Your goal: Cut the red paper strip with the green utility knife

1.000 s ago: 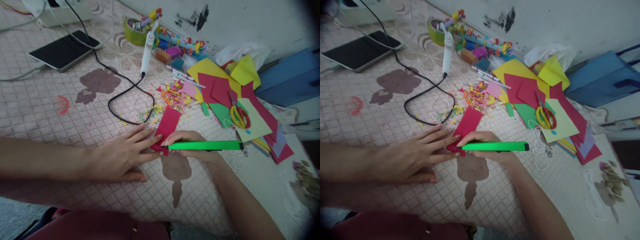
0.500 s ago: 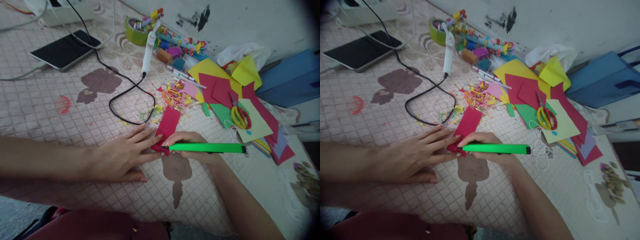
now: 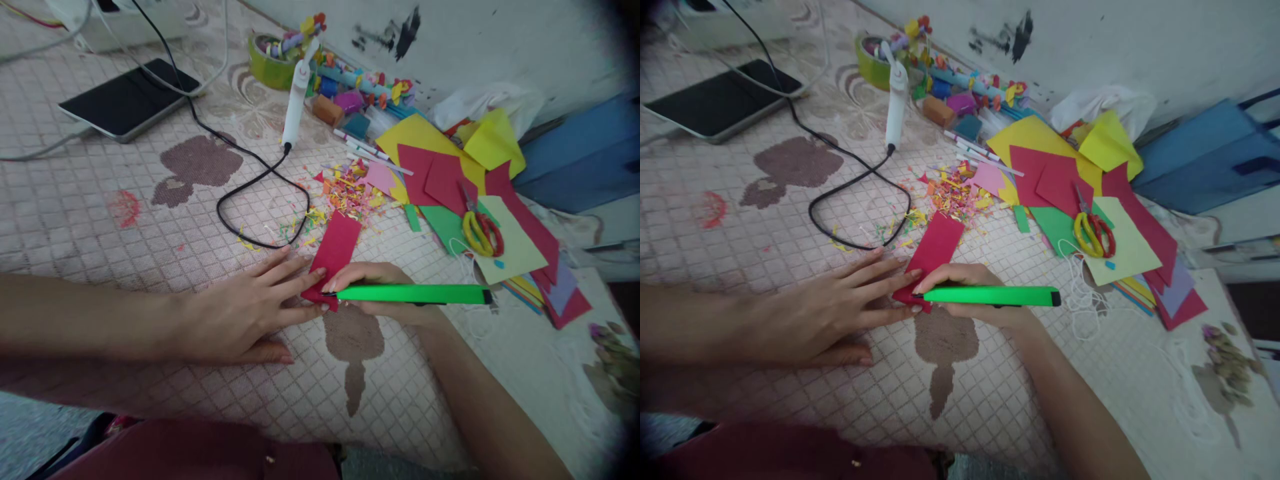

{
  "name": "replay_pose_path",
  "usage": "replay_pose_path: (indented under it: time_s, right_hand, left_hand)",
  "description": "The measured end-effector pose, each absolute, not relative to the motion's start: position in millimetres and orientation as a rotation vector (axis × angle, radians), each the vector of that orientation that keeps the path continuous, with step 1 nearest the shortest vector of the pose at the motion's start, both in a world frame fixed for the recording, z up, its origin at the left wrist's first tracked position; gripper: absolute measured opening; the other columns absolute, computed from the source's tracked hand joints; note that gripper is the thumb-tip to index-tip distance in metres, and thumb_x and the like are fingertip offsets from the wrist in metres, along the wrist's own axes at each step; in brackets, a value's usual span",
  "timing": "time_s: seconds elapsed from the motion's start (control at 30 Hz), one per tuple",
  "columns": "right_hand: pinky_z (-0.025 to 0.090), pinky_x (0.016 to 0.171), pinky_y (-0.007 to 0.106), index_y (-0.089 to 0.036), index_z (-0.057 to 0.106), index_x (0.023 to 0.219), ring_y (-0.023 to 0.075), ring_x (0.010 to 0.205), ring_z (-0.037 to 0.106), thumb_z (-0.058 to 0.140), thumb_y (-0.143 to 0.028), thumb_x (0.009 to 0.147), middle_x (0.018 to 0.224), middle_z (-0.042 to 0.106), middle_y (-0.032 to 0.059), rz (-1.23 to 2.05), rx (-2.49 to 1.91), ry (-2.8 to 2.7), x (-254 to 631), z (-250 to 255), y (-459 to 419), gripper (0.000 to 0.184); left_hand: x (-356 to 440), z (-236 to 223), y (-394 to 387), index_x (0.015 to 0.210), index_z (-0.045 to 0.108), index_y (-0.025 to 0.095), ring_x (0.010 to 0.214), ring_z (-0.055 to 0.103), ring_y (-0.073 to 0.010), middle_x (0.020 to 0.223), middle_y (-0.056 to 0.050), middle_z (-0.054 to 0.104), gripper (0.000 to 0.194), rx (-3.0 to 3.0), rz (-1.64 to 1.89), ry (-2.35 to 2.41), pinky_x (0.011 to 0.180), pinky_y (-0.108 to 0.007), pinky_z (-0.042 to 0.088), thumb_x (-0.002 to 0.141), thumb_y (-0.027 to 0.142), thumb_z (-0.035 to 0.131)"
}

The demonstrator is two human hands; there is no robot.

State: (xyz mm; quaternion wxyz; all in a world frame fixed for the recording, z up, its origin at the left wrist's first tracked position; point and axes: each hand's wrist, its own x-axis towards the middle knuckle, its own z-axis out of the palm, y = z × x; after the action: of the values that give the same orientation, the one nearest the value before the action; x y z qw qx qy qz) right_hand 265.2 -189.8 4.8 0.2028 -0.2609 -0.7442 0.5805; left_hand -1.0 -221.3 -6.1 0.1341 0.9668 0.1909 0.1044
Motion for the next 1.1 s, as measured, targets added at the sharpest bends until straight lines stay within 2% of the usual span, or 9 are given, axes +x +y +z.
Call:
replay_pose_path:
  time_s: [0.2, 0.4, 1.1]
  right_hand:
    - [0.047, 0.089, 0.034, -0.017, 0.064, 0.108, 0.0207, 0.102, 0.062, 0.063, -0.036, 0.084, 0.106, 0.068, 0.0086, 1.64, -0.723, -2.055, 265.5, 4.8, -189.7, 0.03]
    - [0.05, 0.082, 0.031, -0.018, 0.065, 0.105, 0.0197, 0.099, 0.063, 0.063, -0.028, 0.084, 0.105, 0.069, 0.0086, 1.655, -0.77, -1.956, 266.6, 2.4, -194.1, 0.024]
    - [0.048, 0.087, 0.033, -0.018, 0.065, 0.107, 0.0203, 0.102, 0.062, 0.063, -0.031, 0.084, 0.108, 0.068, 0.008, 1.639, -0.759, -2.025, 266.5, 1.9, -191.1, 0.027]
  left_hand:
    - [-1.2, -5.1, -221.2, 0.137, 0.042, 0.024, 0.138, 0.023, -0.0359, 0.15, -0.012, 0.028, 0.058, 2.799, 0.309, 0.559, 0.112, -0.056, 0.016, 0.086, 0.05, 0.054]
    - [-0.6, -5.8, -220.9, 0.138, 0.04, 0.024, 0.138, 0.023, -0.0353, 0.151, -0.012, 0.025, 0.06, 2.804, 0.286, 0.556, 0.112, -0.056, 0.015, 0.086, 0.052, 0.052]
    - [-1.6, -6.3, -221.4, 0.138, 0.041, 0.024, 0.139, 0.023, -0.0342, 0.151, -0.011, 0.028, 0.06, 2.782, 0.352, 0.554, 0.113, -0.054, 0.016, 0.085, 0.049, 0.055]
